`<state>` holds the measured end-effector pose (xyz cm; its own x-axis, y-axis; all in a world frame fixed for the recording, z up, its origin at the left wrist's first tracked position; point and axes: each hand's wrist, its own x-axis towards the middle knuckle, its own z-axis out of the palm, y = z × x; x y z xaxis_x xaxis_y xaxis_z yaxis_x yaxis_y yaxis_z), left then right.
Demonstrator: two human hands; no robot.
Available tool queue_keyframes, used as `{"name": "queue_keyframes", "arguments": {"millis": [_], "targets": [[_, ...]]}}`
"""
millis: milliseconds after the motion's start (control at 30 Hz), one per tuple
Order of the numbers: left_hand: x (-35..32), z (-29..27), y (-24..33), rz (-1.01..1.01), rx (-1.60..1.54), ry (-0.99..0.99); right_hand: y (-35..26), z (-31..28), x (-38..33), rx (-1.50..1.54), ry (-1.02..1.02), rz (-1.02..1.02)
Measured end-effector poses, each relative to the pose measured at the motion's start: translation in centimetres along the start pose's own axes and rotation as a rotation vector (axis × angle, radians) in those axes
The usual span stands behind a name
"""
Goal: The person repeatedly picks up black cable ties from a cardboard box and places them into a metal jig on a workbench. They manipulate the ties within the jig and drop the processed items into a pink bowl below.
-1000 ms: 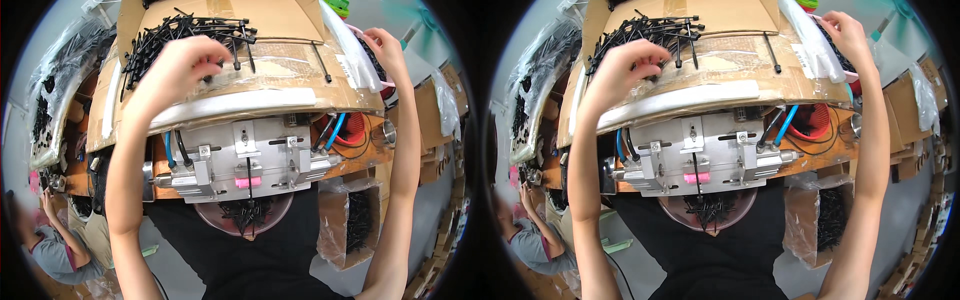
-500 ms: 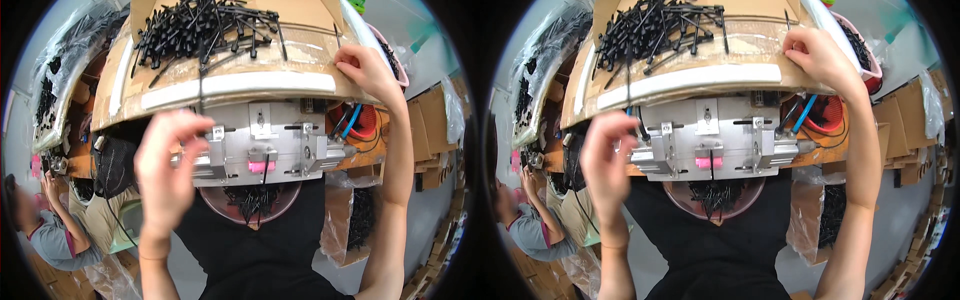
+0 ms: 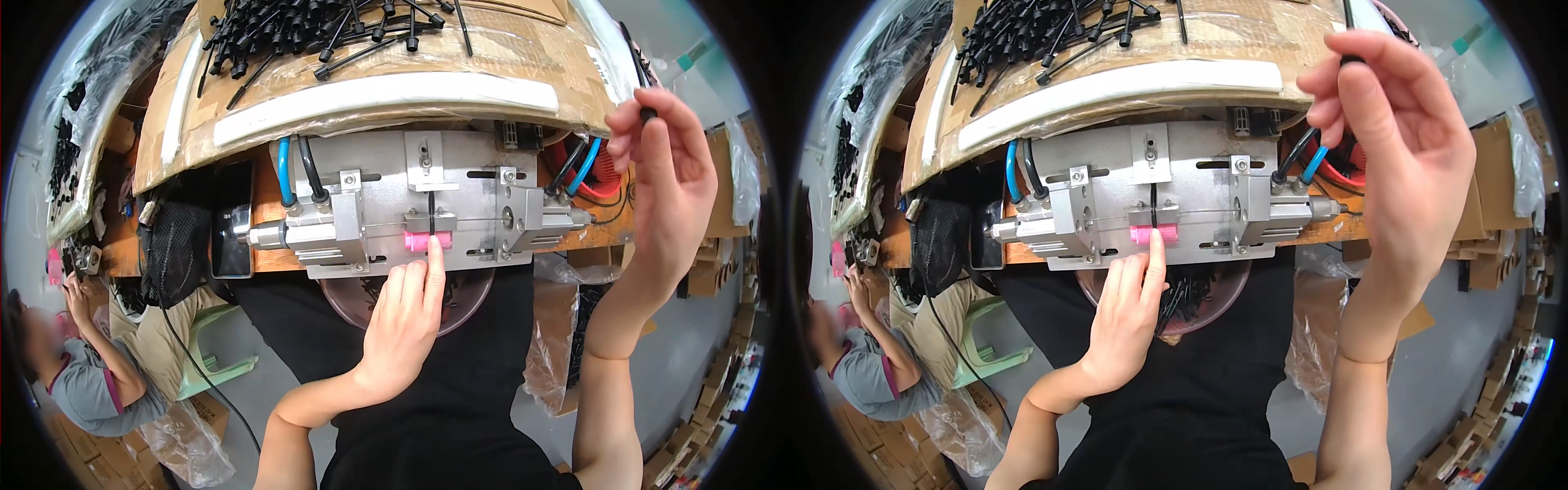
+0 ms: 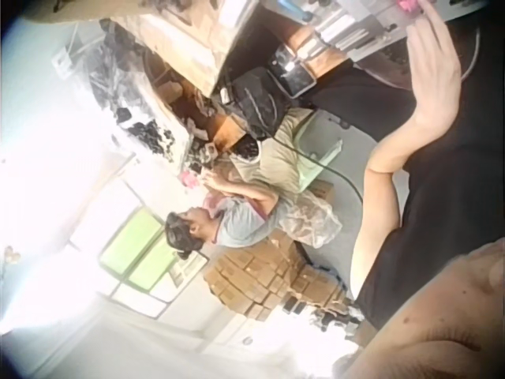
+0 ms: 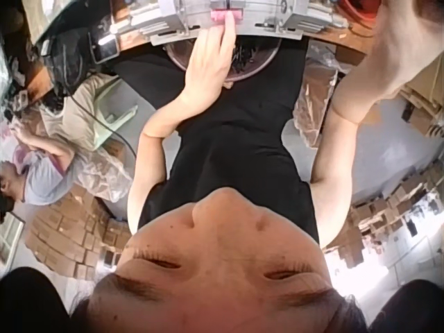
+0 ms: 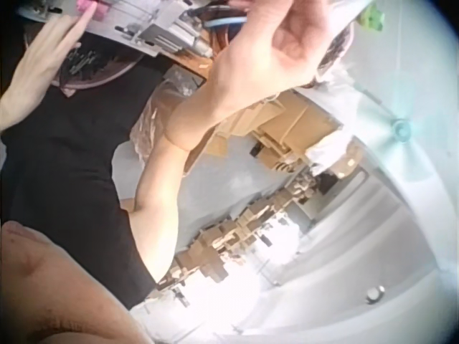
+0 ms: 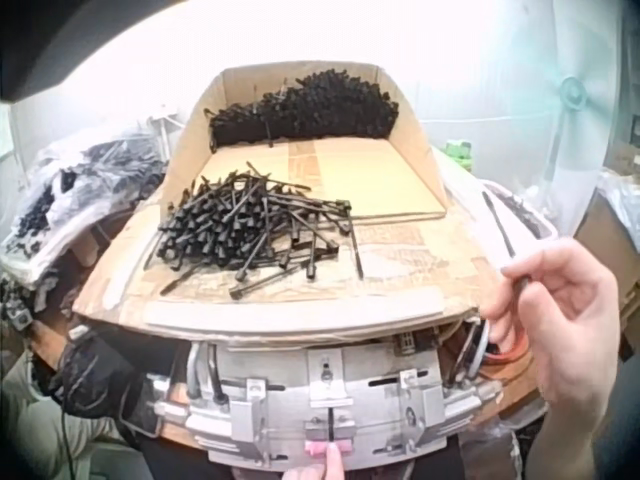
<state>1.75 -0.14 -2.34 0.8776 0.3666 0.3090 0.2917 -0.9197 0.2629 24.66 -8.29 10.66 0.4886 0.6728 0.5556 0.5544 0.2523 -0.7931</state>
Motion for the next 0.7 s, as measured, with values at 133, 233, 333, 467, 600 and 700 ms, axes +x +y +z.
{"name": "queue_keyframes", "arguments": {"millis": [133,233,333,467,600,700], "targets": [[0.1,-0.2,0.1,0.016,0.017,-0.019,-0.5,0.8,-2.6,0.018,0.056,0.045],[-0.1,-0.4,0.0,-0.01,-0.032,-0.031,-0.6,1.7,-4.2,0.107,0.102,0.084],[-0.4,-0.8,0.2,-0.034,-0.122,-0.042,-0.5,3.0,-6.0,0.107,0.06,0.258],[-1.0,-3.0,0.5,0.102,-0.219,0.077,0.7,5.5,-7.9,0.258,-0.08,0.555],[-1.2,-4.0,1.0,0.23,-0.287,0.166,0.7,6.5,-6.8,0.53,-0.145,0.667],[-1.4,-4.4,1.0,0.23,-0.283,0.151,0.3,6.4,-6.4,0.543,-0.218,0.642]]}}
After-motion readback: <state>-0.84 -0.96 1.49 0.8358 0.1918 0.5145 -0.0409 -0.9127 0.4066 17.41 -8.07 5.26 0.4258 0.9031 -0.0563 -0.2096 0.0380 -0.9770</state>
